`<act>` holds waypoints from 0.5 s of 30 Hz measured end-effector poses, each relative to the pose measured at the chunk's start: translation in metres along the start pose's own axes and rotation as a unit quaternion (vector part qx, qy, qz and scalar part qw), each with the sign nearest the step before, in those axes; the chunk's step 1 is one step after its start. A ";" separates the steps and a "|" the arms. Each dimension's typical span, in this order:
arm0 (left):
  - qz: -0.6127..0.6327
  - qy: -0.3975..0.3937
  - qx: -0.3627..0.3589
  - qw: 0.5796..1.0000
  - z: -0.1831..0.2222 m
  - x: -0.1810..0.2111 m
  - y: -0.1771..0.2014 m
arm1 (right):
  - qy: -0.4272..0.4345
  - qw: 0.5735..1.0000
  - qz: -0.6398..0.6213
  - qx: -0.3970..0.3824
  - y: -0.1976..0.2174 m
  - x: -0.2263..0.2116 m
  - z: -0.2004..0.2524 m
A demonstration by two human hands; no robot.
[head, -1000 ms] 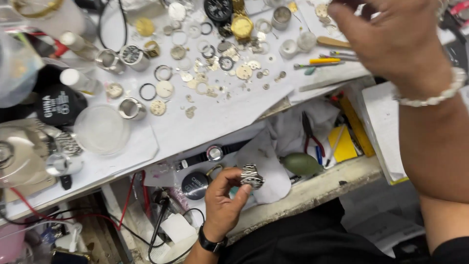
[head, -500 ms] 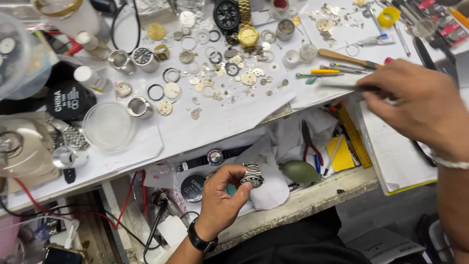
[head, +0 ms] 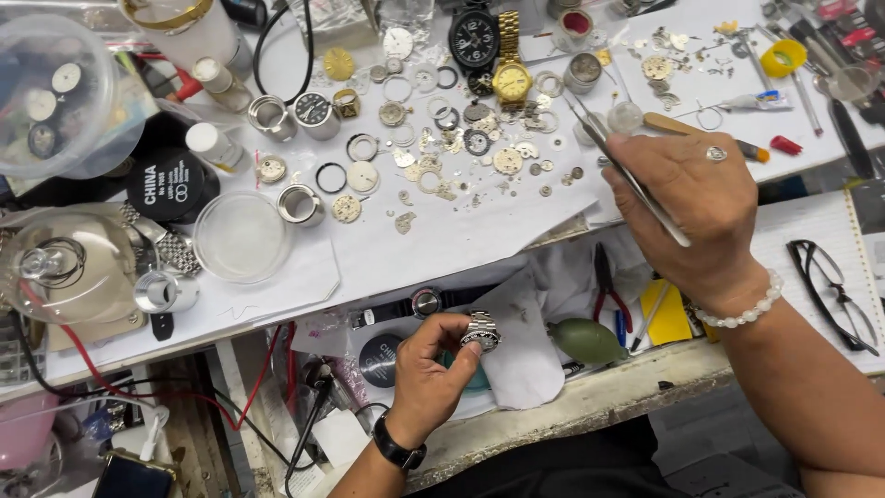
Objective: The person is repairing a wristwatch at a workbench, involving disassembling the case, manipulating internal components with tweezers, and adjusting the watch band.
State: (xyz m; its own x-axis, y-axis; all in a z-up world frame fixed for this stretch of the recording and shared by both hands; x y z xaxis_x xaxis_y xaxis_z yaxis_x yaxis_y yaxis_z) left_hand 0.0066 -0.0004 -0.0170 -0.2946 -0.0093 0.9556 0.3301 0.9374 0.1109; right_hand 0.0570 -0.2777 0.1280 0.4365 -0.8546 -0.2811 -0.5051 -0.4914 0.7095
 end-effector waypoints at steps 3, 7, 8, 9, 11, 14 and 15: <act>0.000 0.000 0.005 1.000 -0.001 0.000 0.000 | -0.024 0.994 0.104 0.001 -0.010 0.007 0.012; -0.004 0.007 -0.002 1.000 0.000 -0.002 -0.003 | -0.013 0.989 0.144 0.008 -0.020 0.020 0.012; -0.003 0.002 -0.004 1.000 0.000 -0.001 -0.004 | -0.005 0.989 0.147 0.012 -0.022 0.021 0.010; -0.001 -0.003 -0.006 1.000 0.000 -0.001 -0.005 | 0.003 0.989 0.149 0.016 -0.024 0.023 0.008; 0.004 0.003 -0.008 1.000 0.001 -0.002 -0.006 | 0.007 0.987 0.158 0.017 -0.025 0.024 0.003; 0.003 0.014 -0.011 1.000 0.001 -0.003 -0.006 | 0.014 0.985 0.169 0.015 -0.026 0.027 -0.001; -0.004 0.019 -0.012 1.000 0.001 -0.004 -0.005 | 0.016 0.985 0.172 0.013 -0.027 0.029 -0.001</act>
State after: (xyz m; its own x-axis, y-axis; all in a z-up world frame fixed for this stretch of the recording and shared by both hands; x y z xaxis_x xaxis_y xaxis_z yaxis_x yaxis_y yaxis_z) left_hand 0.0047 -0.0050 -0.0218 -0.2634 -0.0312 0.9642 0.3500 0.9283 0.1257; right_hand 0.0841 -0.2890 0.1020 0.2598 -0.9657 -0.0069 -0.6451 -0.1789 0.7429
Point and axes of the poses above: each hand's wrist, its own z-axis away from the middle knuckle, its own y-axis out of the back of the hand, x = y × z, the point moved 2 cm from there along -z, towards the middle knuckle, and after that the axes turned 15 degrees about -y, right-handed, at the moved point
